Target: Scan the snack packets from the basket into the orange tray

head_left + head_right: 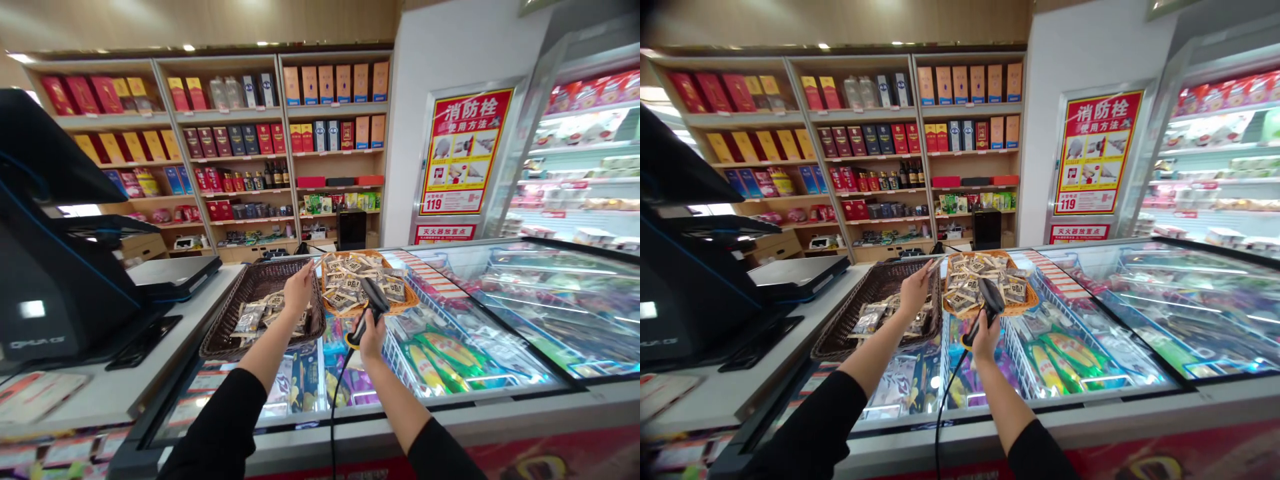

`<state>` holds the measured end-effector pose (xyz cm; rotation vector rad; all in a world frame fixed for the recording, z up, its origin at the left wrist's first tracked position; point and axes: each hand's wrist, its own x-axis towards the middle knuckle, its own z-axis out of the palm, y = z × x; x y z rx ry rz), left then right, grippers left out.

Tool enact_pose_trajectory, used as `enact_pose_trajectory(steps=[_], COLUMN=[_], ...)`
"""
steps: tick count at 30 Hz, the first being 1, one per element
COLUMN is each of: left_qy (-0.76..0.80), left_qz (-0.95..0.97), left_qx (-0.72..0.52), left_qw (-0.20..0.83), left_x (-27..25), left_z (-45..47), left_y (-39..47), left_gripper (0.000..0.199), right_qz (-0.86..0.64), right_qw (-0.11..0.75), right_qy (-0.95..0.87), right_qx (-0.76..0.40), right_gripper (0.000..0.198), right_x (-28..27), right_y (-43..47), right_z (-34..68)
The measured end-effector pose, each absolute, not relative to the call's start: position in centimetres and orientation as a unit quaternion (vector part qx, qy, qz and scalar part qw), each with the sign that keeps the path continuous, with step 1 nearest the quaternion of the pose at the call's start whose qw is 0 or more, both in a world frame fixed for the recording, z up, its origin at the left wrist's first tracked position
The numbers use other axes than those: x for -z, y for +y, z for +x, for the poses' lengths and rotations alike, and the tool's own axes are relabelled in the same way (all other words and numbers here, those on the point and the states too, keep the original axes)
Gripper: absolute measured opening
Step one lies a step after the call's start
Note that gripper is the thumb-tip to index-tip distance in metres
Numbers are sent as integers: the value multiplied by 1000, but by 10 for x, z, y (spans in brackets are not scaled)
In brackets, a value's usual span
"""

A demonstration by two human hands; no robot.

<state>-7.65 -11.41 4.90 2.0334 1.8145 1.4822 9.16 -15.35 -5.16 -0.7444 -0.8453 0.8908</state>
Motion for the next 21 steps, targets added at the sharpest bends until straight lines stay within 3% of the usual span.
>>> enact_pose_trajectory(steps=[7,12,16,21], left_qy=[523,539,633,727], left_qz=[829,805,729,647], left_qx=[-198,-246,-261,-228], left_qw=[11,14,-9,40], left_x=[-32,-35,-38,-8], left_z=[-7,-35,-106,-176], left_y=[-74,-79,-100,-131], left_gripper=[49,51,40,51], right_qz=[-357,-364,-340,-314], right_qw=[773,758,731,675], right_qy=[-336,-367,-448,-539], right_qx=[-402,-398,-387,-393], right_gripper=[31,32,31,31], right_x=[54,56,59,63], right_y=[-145,-148,-158,-167], right_z=[98,96,91,83])
